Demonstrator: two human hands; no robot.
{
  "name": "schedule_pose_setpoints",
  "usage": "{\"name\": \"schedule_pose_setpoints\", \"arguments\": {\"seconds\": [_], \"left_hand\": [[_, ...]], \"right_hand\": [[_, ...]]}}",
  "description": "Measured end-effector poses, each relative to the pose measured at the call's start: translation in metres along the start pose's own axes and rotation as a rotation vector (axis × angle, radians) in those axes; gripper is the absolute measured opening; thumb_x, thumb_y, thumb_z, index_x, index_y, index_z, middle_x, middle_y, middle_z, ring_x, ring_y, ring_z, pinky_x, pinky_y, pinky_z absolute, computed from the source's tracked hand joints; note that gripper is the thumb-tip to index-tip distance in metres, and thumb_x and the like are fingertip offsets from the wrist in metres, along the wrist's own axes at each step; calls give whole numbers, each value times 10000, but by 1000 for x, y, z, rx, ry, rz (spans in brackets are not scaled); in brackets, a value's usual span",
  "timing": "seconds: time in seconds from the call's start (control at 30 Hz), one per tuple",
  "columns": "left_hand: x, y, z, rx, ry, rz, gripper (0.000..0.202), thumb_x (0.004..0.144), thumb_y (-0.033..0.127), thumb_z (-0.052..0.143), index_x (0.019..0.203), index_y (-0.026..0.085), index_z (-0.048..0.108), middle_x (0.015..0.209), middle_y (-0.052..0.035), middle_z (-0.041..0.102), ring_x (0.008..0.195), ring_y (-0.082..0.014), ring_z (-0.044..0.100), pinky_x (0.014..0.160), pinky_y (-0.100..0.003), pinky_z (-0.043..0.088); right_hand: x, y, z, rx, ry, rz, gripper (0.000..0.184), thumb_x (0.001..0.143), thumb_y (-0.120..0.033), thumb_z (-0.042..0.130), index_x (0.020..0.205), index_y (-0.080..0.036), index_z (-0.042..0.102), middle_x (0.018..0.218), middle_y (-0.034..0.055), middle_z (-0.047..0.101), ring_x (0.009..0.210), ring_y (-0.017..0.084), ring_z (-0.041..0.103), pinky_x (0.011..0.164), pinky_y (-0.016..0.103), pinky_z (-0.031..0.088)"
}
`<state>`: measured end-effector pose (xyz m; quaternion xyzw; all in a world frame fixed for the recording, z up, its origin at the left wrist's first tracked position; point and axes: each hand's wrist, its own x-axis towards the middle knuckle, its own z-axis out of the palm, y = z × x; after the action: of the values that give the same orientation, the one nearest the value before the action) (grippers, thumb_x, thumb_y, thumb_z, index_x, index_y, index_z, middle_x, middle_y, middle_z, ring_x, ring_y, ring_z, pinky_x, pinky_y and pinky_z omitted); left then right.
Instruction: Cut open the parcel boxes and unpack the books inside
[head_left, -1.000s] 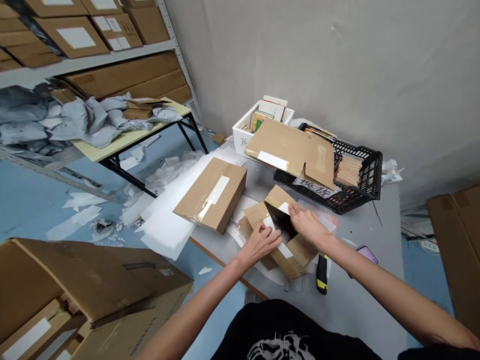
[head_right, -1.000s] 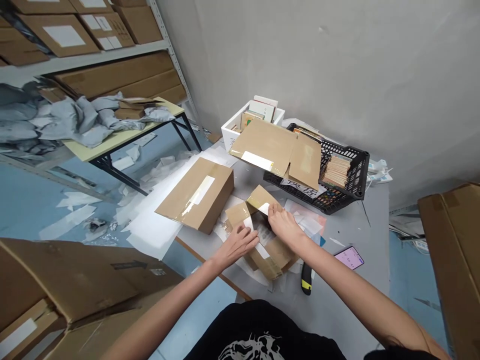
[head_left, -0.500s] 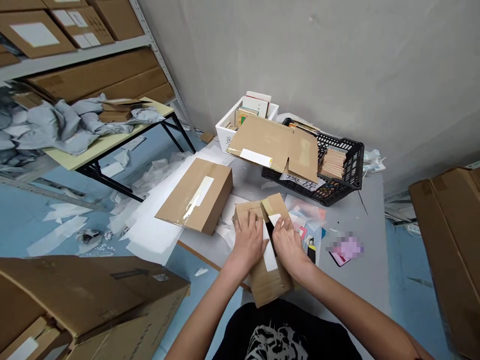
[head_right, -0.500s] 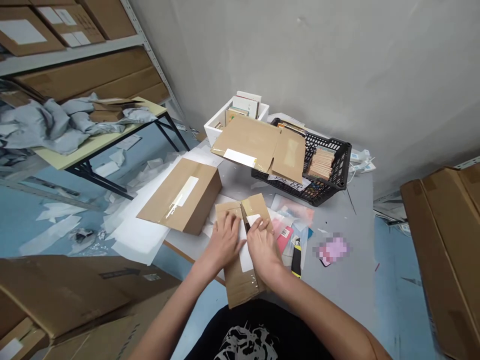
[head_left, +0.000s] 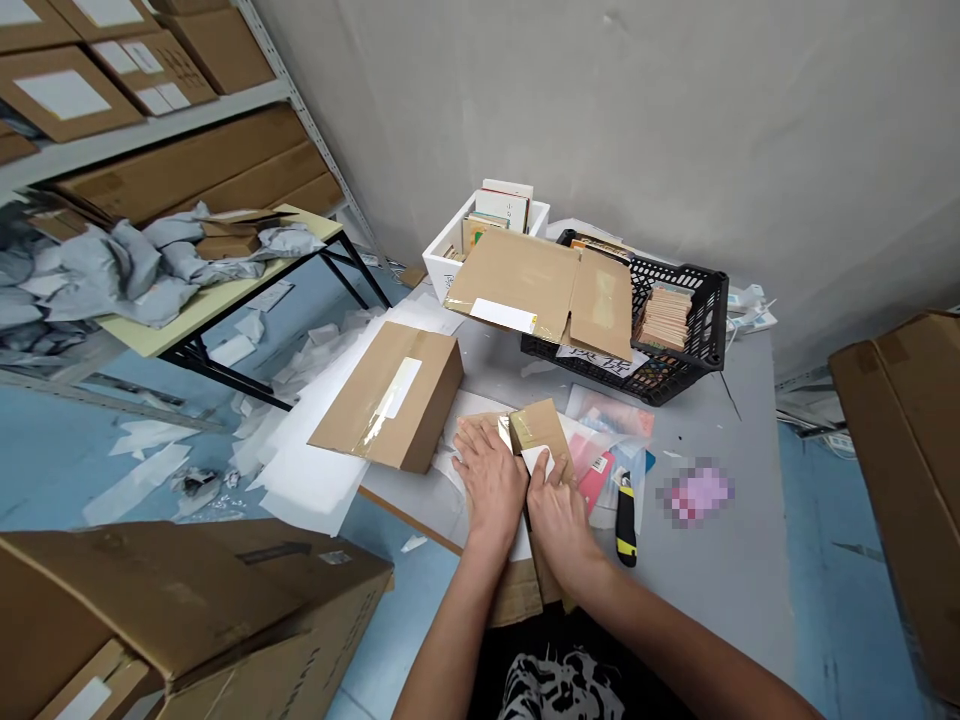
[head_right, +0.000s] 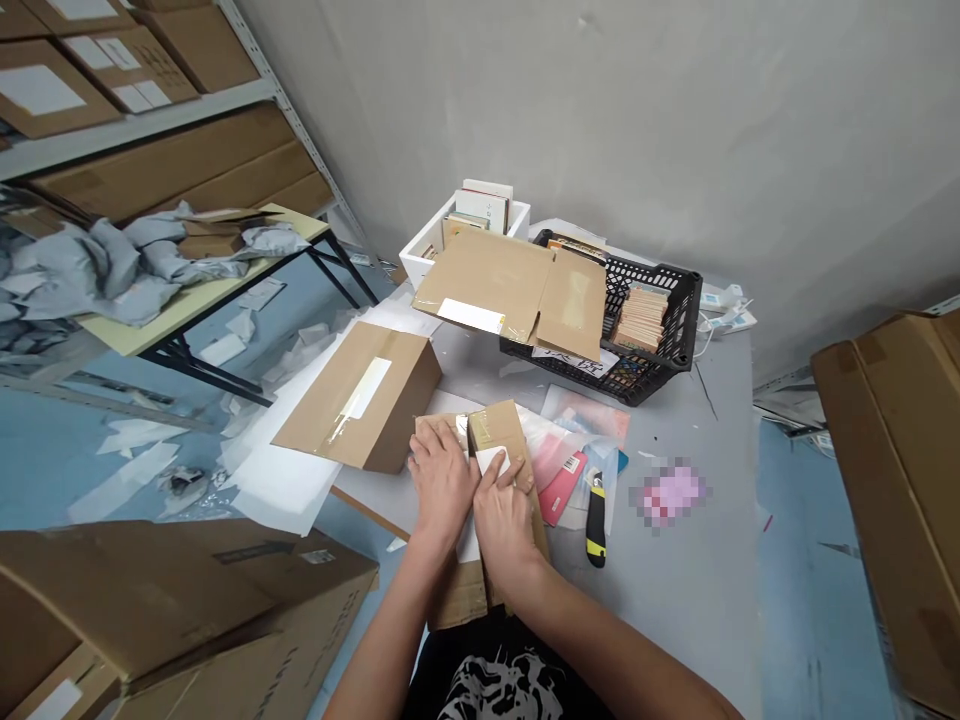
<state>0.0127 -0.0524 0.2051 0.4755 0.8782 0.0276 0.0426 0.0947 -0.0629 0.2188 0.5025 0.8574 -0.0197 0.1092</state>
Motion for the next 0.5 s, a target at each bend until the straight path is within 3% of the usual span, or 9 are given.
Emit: {"name": "schedule_pose_setpoints", "arguments": {"seconds": [0.13, 0.27, 0.4, 0.5], "left_hand": [[2, -7, -5, -106, -49, 48, 564, 801, 141, 454, 1336, -37, 422, 1433, -339, 321, 1278, -435, 407, 966, -531, 415], [13, -40, -9, -382, -100, 136, 554, 787, 116, 426, 1337, 51, 439, 1405, -243, 436, 1250, -342, 476, 1011, -492, 395], [27, -78, -7, -806, -269, 199, 424, 842, 277, 433, 1240, 152, 510, 1168, -114, 658, 1061, -242, 618, 913, -387, 487], [27, -82, -4, -874, -269, 195, 382, 852, 371, 435, 1146, 153, 543, 1165, -122, 659, 1063, -245, 618, 910, -385, 483]], "right_hand": [[-4, 0, 4, -28, -28, -8, 512, 867, -40, 328, 1361, 63, 414, 1255, 372, 507, 1133, 350, 589, 794, 405, 562], [-3, 17, 17, -65, -26, -20, 530, 853, -9, 317, 1375, 45, 399, 1275, 353, 505, 1161, 323, 575, 800, 375, 562], [2, 47, 37, -71, -118, 69, 566, 811, 60, 294, 1363, 30, 415, 1309, 338, 486, 992, 269, 674, 698, 309, 576], [1, 59, 48, -37, -151, 91, 577, 799, 66, 317, 1362, -4, 421, 1316, 311, 501, 897, 237, 701, 662, 281, 568]]}}
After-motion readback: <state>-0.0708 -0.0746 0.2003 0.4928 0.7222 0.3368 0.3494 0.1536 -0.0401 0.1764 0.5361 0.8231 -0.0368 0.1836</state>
